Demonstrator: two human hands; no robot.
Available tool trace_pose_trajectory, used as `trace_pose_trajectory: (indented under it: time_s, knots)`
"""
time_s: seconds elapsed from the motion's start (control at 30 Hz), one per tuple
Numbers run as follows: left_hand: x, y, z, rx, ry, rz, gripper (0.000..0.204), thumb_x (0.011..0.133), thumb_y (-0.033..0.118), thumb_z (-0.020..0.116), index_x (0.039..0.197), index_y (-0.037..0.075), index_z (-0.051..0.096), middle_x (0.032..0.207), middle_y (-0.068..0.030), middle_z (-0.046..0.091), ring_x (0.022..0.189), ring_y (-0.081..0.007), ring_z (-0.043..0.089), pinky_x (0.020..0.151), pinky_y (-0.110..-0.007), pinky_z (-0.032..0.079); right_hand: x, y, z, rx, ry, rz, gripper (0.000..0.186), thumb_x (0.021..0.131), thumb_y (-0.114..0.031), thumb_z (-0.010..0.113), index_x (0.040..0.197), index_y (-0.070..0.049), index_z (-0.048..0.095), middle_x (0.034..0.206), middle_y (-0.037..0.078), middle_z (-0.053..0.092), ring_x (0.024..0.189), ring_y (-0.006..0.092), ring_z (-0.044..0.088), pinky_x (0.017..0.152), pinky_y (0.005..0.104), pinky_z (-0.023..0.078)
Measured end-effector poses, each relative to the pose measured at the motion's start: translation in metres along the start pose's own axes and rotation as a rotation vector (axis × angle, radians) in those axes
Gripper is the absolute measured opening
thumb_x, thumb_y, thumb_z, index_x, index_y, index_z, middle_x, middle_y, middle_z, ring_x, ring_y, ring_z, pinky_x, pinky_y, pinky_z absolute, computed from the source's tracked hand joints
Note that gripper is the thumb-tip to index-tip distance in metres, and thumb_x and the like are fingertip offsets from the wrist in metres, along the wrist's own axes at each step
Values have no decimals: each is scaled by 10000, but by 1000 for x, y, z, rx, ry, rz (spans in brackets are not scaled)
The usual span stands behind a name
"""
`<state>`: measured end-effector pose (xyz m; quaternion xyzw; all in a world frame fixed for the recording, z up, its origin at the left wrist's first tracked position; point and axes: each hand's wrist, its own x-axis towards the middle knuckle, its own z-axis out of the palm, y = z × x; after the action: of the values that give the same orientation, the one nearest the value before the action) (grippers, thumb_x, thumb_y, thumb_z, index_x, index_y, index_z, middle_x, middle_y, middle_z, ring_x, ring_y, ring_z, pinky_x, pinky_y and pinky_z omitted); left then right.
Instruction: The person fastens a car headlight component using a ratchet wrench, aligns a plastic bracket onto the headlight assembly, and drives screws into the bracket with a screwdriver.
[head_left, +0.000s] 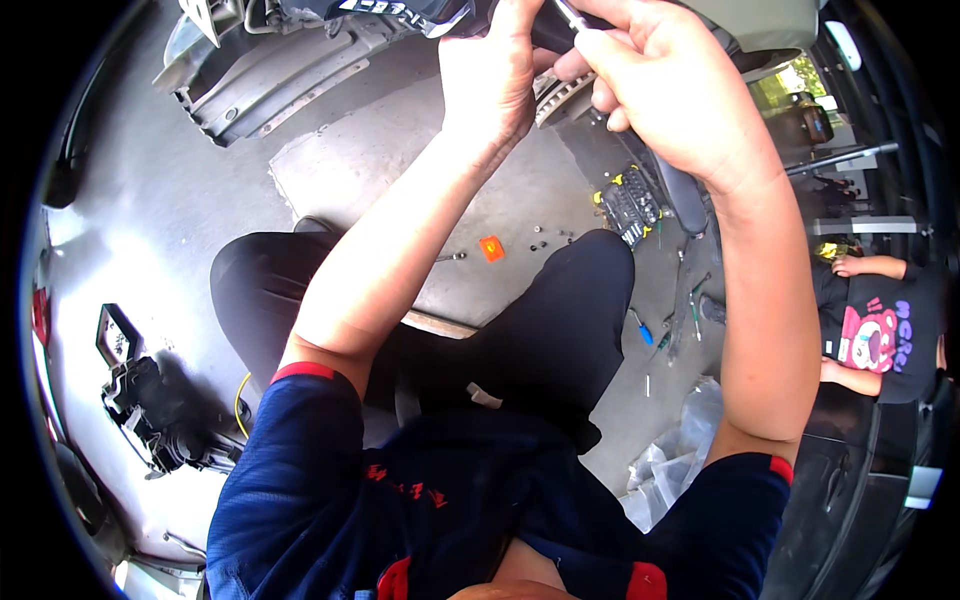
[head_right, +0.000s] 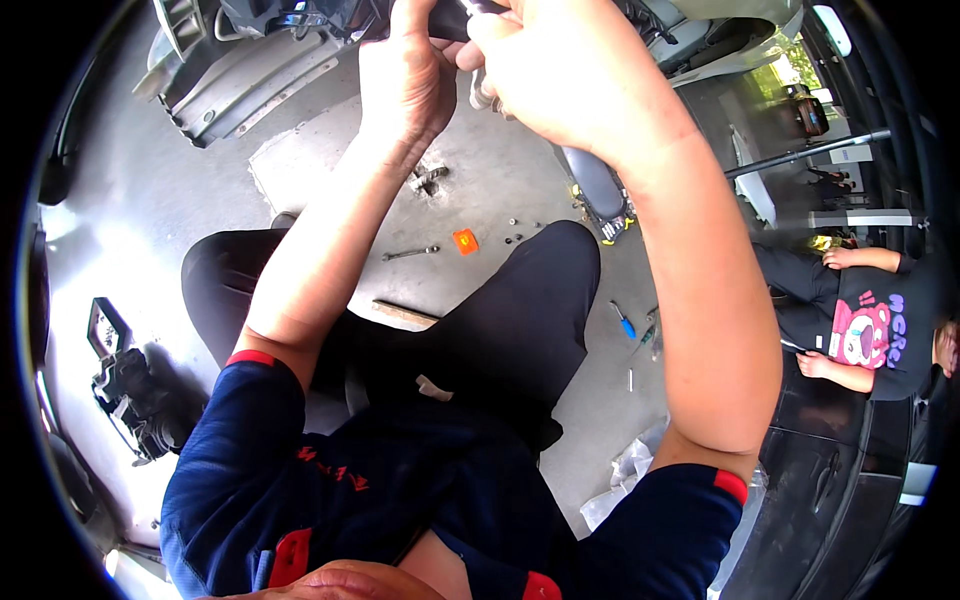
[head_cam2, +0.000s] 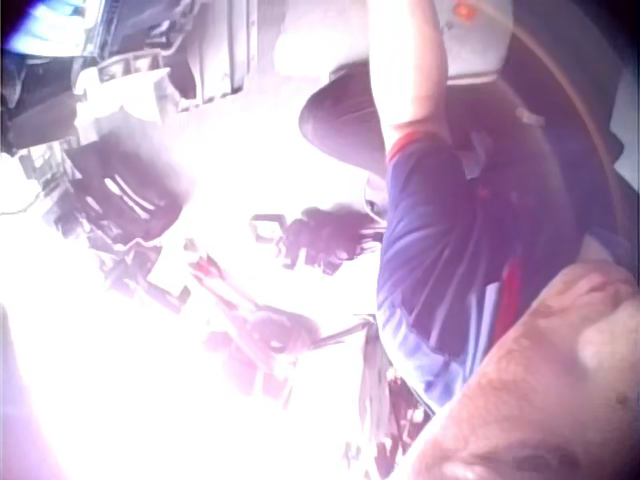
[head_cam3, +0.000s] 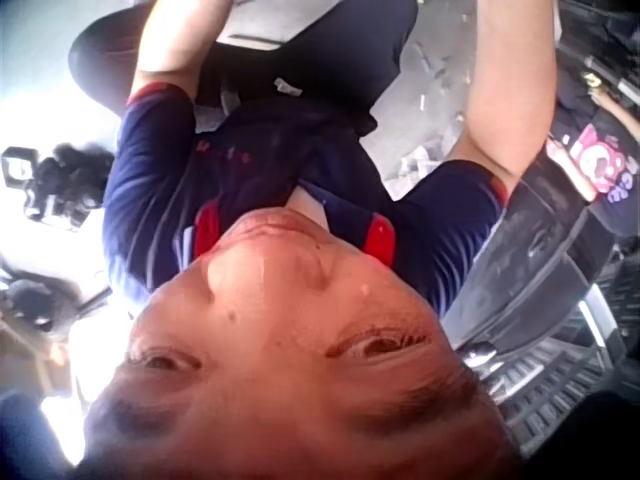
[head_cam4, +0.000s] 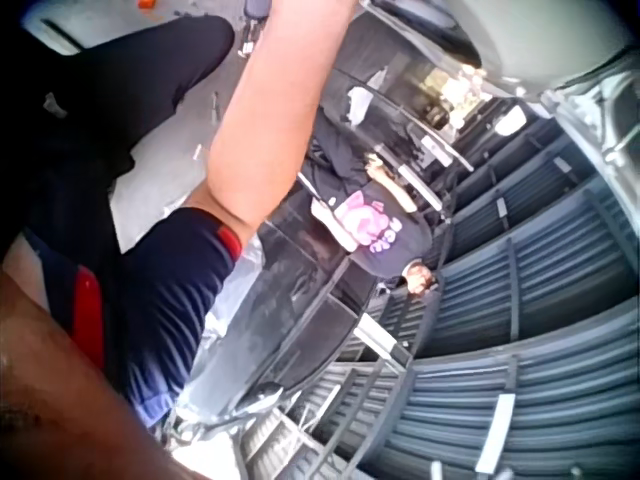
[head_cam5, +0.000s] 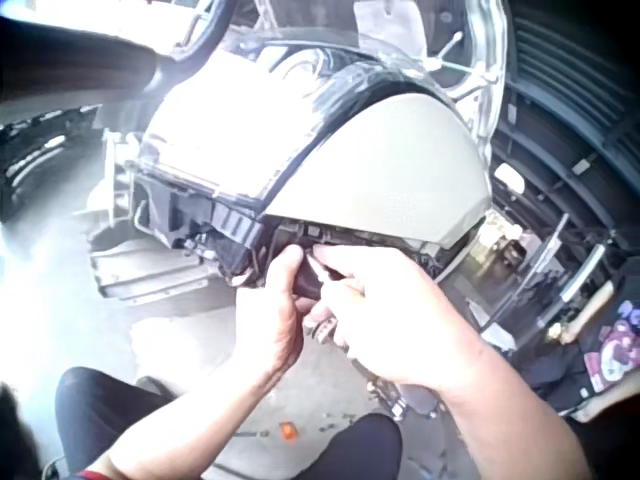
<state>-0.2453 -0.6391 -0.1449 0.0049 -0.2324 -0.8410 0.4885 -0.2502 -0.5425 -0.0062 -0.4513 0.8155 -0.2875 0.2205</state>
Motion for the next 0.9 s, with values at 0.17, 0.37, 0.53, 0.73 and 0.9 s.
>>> trace_pose_trajectory:
  time_s: [0.17, 0.37, 0.53, 0.73, 0.9]
  knots:
    - [2, 5, -10, 100, 20, -24, 196, 1008, 157, 632, 1182, 68, 632, 1003, -19, 671, 743, -86, 634, 523, -195, 482, -3, -5, 21, -64, 174, -187, 239, 1006, -50, 526, 1197, 65, 611, 870, 154, 723, 738, 174, 704, 660, 298, 561]
    - [-4, 0, -2, -46, 29, -56, 222, 1001, 156, 651, 1180, 30, 619, 996, -51, 672, 745, -131, 651, 583, -250, 537, 4, 9, 18, -221, 315, -248, 165, 953, -71, 650, 994, 69, 573, 778, 217, 713, 689, 252, 738, 648, 352, 578]
    - [0, -2, -20, 27, -3, -36, 239, 1000, 163, 661, 1179, 10, 620, 1000, -71, 674, 793, -166, 683, 645, -289, 590, -3, -10, 11, 80, 74, -29, 284, 928, -47, 675, 1147, 87, 553, 935, 167, 719, 836, 226, 723, 777, 330, 585]
    - [-5, 3, 1, 7, 49, 34, 184, 997, 150, 676, 1110, 9, 643, 927, -62, 684, 708, -133, 651, 549, -251, 533, -8, 28, 5, 375, 5, -93, 484, 876, 7, 701, 1293, 80, 465, 1134, 152, 656, 1044, 208, 669, 947, 325, 543]
    - [-5, -4, -4, 80, 71, 3, 146, 988, 176, 696, 1008, 42, 643, 852, -43, 659, 620, -109, 606, 498, -232, 489, -22, 33, -2, 370, 45, -181, 521, 925, -16, 671, 1412, 32, 491, 1150, 105, 626, 1010, 161, 679, 904, 273, 556]
